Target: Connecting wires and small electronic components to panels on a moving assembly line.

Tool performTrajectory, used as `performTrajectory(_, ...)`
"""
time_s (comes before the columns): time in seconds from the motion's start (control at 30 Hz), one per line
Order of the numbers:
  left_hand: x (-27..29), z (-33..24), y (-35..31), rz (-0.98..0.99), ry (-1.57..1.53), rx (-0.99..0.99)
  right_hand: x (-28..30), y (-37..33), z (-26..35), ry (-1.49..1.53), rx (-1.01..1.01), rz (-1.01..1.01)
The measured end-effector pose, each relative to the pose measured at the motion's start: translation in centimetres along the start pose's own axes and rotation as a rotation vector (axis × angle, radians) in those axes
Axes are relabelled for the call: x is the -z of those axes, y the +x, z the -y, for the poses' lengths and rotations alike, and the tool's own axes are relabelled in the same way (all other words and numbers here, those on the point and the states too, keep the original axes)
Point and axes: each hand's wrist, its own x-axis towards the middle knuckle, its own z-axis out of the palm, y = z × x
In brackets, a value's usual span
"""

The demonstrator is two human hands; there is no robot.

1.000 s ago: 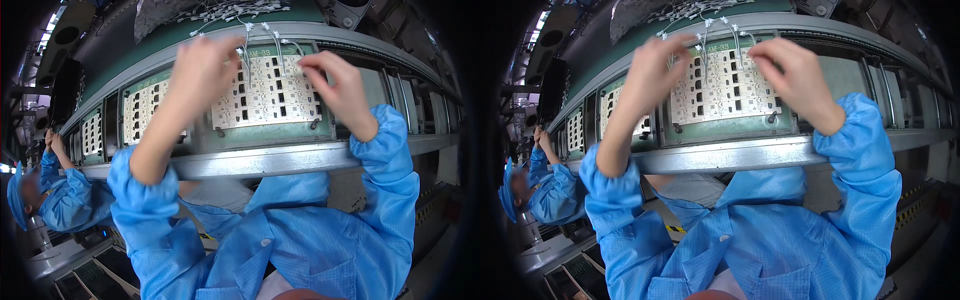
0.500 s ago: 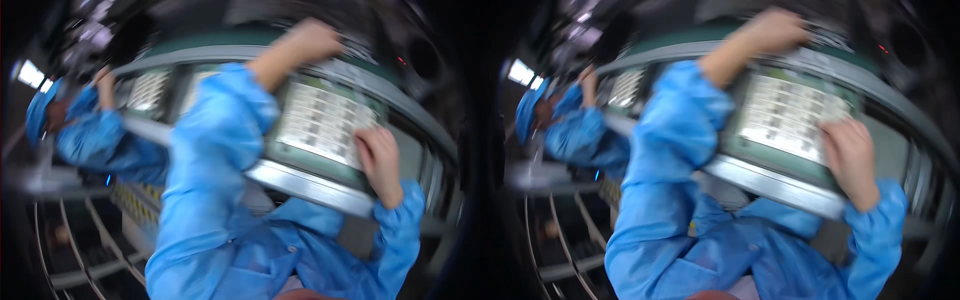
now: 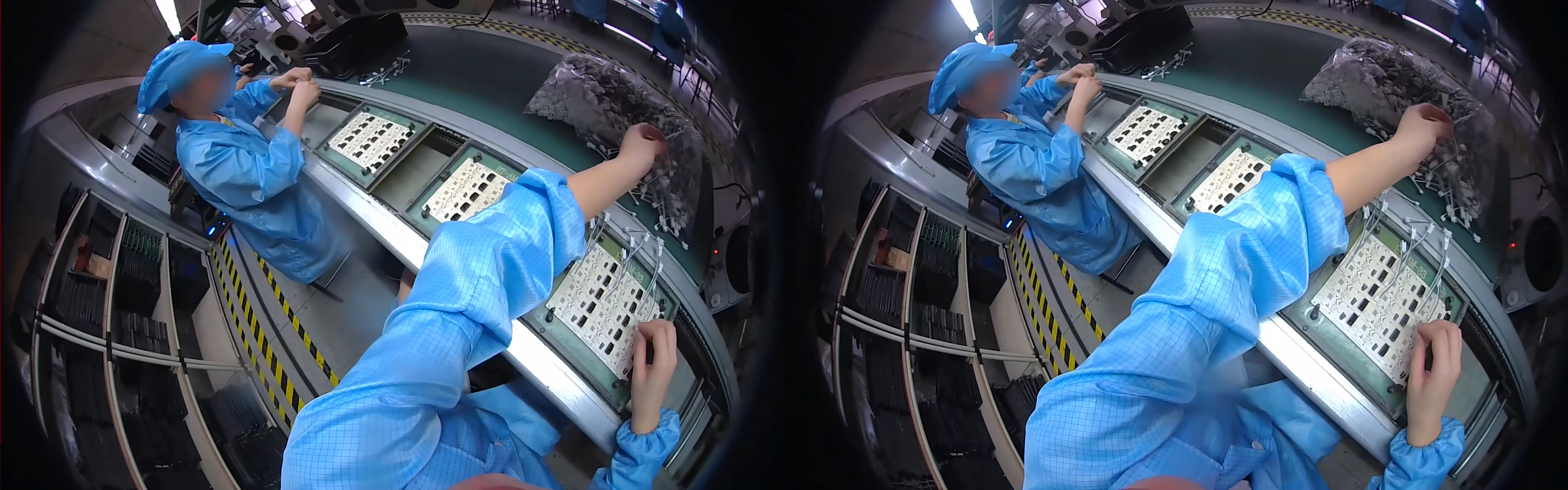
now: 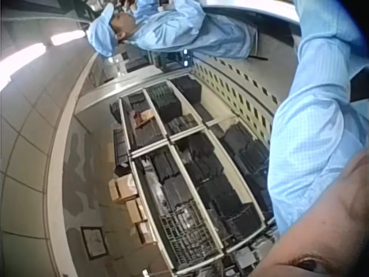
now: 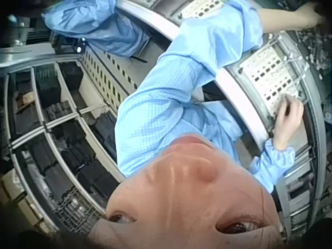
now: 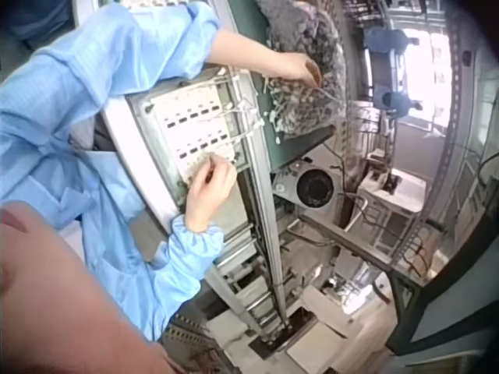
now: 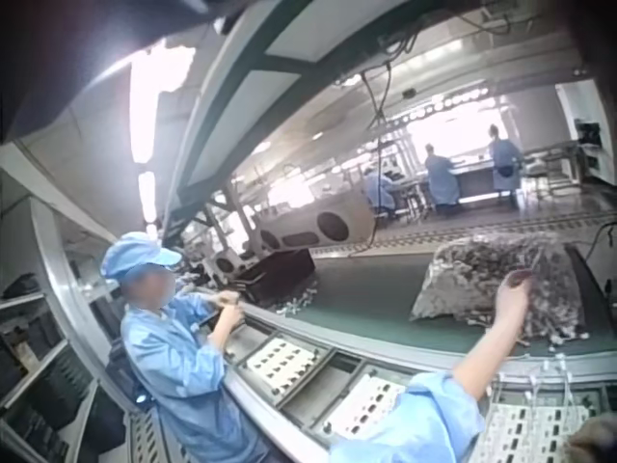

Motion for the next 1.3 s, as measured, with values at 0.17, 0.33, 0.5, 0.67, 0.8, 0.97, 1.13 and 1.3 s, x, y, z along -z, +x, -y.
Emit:
performTrajectory(0.17,3.2,-3.3,1.3,0.343,-0.495,0.135,-0.7,-0.5,-1.3,-0.069,0.039,-0.065)
performTrajectory(0.33,12.9,-10.6,-3.9,0.360,-0.254,0.499,-1.4,1.5,-1.6,-0.006,0.053,0.039)
performTrajectory(0.5,13.7,-11.2,-9.8,0.518,-0.253,0.694,-1.6,0.8,-2.8,-0.003,-0.022,0.009)
performTrajectory(0.67,10.6,-11.0,-14.5,0.438,-0.058,0.521,-2.1,-0.3,-3.4,-0.055,-0.090,0.002)
performTrajectory(0.8,10.6,-10.0,-15.9,0.472,-0.040,0.446,-2.1,-0.2,-2.4,-0.127,-0.078,0.034)
performTrajectory(0.97,9.4,-7.9,-15.4,0.900,-0.382,0.230,-1.7,-0.4,-2.6,-0.157,-0.099,0.044)
performTrajectory(1.13,9.6,-4.1,-14.4,1.212,-0.794,-0.271,-2.2,0.4,-2.0,-0.171,-0.056,0.065)
performTrajectory(1.3,10.9,-9.1,-16.6,0.666,0.601,-0.083,-1.8,0.1,-1.5,-0.239,-0.031,0.041)
